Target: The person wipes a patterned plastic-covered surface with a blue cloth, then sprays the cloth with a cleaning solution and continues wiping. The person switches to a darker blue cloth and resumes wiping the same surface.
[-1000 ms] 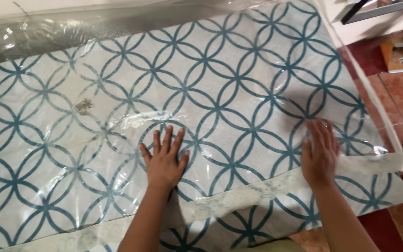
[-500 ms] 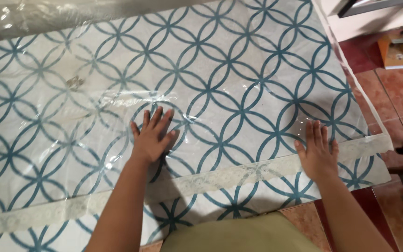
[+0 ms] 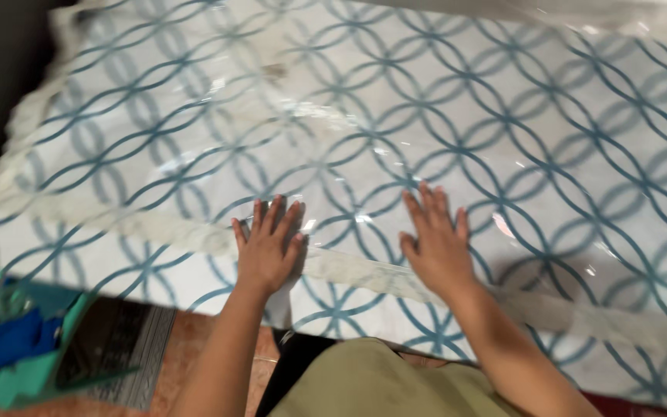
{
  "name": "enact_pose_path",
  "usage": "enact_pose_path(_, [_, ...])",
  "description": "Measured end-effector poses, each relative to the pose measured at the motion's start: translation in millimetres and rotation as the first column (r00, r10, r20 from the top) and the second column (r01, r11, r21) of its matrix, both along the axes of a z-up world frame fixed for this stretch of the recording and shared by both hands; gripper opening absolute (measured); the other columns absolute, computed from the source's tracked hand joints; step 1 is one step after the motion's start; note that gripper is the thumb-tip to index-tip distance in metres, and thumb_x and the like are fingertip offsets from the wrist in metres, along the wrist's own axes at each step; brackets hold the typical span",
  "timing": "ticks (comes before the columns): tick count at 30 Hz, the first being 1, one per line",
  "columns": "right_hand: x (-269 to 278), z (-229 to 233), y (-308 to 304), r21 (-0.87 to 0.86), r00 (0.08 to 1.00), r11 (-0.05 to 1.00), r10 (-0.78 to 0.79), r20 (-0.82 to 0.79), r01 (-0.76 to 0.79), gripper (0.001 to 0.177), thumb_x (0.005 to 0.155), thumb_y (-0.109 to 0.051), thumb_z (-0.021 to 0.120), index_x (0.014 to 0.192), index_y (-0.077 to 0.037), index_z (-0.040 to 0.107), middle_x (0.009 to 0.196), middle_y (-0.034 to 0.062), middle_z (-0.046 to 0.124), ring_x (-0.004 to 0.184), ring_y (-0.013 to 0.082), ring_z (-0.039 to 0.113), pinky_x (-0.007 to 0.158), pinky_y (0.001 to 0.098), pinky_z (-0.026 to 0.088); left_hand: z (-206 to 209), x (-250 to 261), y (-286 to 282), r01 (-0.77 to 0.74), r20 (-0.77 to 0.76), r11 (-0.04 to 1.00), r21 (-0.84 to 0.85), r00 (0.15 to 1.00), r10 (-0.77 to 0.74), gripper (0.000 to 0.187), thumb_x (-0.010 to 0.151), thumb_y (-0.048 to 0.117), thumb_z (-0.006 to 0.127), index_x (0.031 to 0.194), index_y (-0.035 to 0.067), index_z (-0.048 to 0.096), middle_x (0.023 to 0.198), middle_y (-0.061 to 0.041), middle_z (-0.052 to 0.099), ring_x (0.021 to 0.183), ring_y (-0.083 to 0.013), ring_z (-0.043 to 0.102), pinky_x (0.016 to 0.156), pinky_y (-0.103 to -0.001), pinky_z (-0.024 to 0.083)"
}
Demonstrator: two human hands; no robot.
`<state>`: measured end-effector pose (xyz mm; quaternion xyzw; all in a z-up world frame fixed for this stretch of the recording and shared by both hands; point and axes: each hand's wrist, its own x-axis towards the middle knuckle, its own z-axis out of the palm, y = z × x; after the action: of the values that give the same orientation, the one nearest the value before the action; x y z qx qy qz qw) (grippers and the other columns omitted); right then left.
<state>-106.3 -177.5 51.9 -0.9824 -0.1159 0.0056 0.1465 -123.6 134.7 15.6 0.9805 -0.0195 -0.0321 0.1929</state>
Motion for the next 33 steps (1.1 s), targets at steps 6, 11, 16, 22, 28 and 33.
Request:
enact_pose_path(6, [-3.3, 8.0, 110.4, -0.011, 0.961, 0.965, 0.259, -0.100, -0.261, 0.070, 0.093, -0.031, 0.056, 0.158, -0.022, 0.031, 0.168, 0.0097, 0.019, 0.155, 0.0317, 0.013, 0.117, 0.0659, 0.010, 15.6, -45.5, 69.8, -0.180, 0.030, 0.983, -0.020, 0.983, 0.181, 0.063, 0.098, 0.042, 0.050, 0.158, 0.033, 0.035, 0.169, -0.003, 0.022, 0.156, -0.0343, 0.011, 0.118, -0.070, 0.002])
enact_pose_path(11, [-19.5, 11.8, 218.1, 0.071, 0.882, 0.886, 0.464, -0.084, -0.459, 0.066, 0.093, -0.028, 0.057, 0.156, -0.021, 0.036, 0.168, 0.0100, 0.022, 0.155, 0.0326, 0.014, 0.117, 0.0644, 0.011, 18.2, -109.7, 161.1, -0.371, 0.059, 0.928, -0.028, 0.927, 0.372, 0.063, 0.098, 0.040, 0.051, 0.158, 0.034, 0.034, 0.169, -0.002, 0.022, 0.156, -0.0347, 0.011, 0.119, -0.067, 0.003])
enact_pose_path(16, [-49.1, 14.2, 351.9, 0.196, 0.778, 0.768, 0.627, -0.039, -0.609, 0.060, 0.089, -0.018, 0.061, 0.148, -0.020, 0.048, 0.164, 0.0112, 0.031, 0.154, 0.0338, 0.023, 0.118, 0.0604, 0.019, 5.2, -190.1, 272.3, -0.547, 0.021, 0.837, -0.013, 0.837, 0.548, 0.065, 0.097, 0.040, 0.053, 0.158, 0.032, 0.033, 0.168, -0.003, 0.023, 0.156, -0.0334, 0.012, 0.120, -0.066, 0.005])
enact_pose_path(22, [-90.4, 10.0, 514.6, 0.491, 0.583, 0.526, 0.811, -0.045, -0.694, 0.064, 0.080, -0.007, 0.061, 0.143, -0.013, 0.054, 0.157, 0.0187, 0.040, 0.146, 0.0393, 0.036, 0.115, 0.0454, 0.035, 2.2, -272.0, 404.1, -0.728, -0.094, 0.681, -0.078, 0.686, 0.722, 0.065, 0.092, 0.031, 0.061, 0.154, 0.026, 0.040, 0.165, -0.006, 0.029, 0.154, -0.0330, 0.022, 0.119, -0.058, 0.018])
enact_pose_path(28, [-103.7, -39.4, 627.8, 0.514, 0.462, 0.596, 0.803, -0.378, -0.617, 0.053, 0.087, -0.011, 0.059, 0.140, -0.013, 0.055, 0.145, 0.0136, 0.054, 0.129, 0.0313, 0.055, 0.106, 0.0400, 0.046, -14.7, -316.6, 475.1, -0.832, -0.112, 0.525, -0.181, 0.547, 0.829, 0.063, 0.086, 0.019, 0.069, 0.145, 0.019, 0.051, 0.154, -0.012, 0.044, 0.141, -0.0336, 0.043, 0.115, -0.047, 0.036])
enact_pose_path(33, [-81.7, -153.8, 715.8, 0.513, 0.501, 0.737, 0.675, -0.541, -0.440, 0.039, 0.090, -0.019, 0.064, 0.128, -0.011, 0.065, 0.124, 0.0133, 0.066, 0.111, 0.0299, 0.065, 0.097, 0.0402, 0.052, -49.6, -328.0, 511.7, -0.831, -0.010, 0.506, -0.232, 0.522, 0.853, 0.055, 0.085, 0.016, 0.070, 0.139, 0.014, 0.054, 0.145, -0.017, 0.051, 0.131, -0.0381, 0.052, 0.106, -0.048, 0.045])
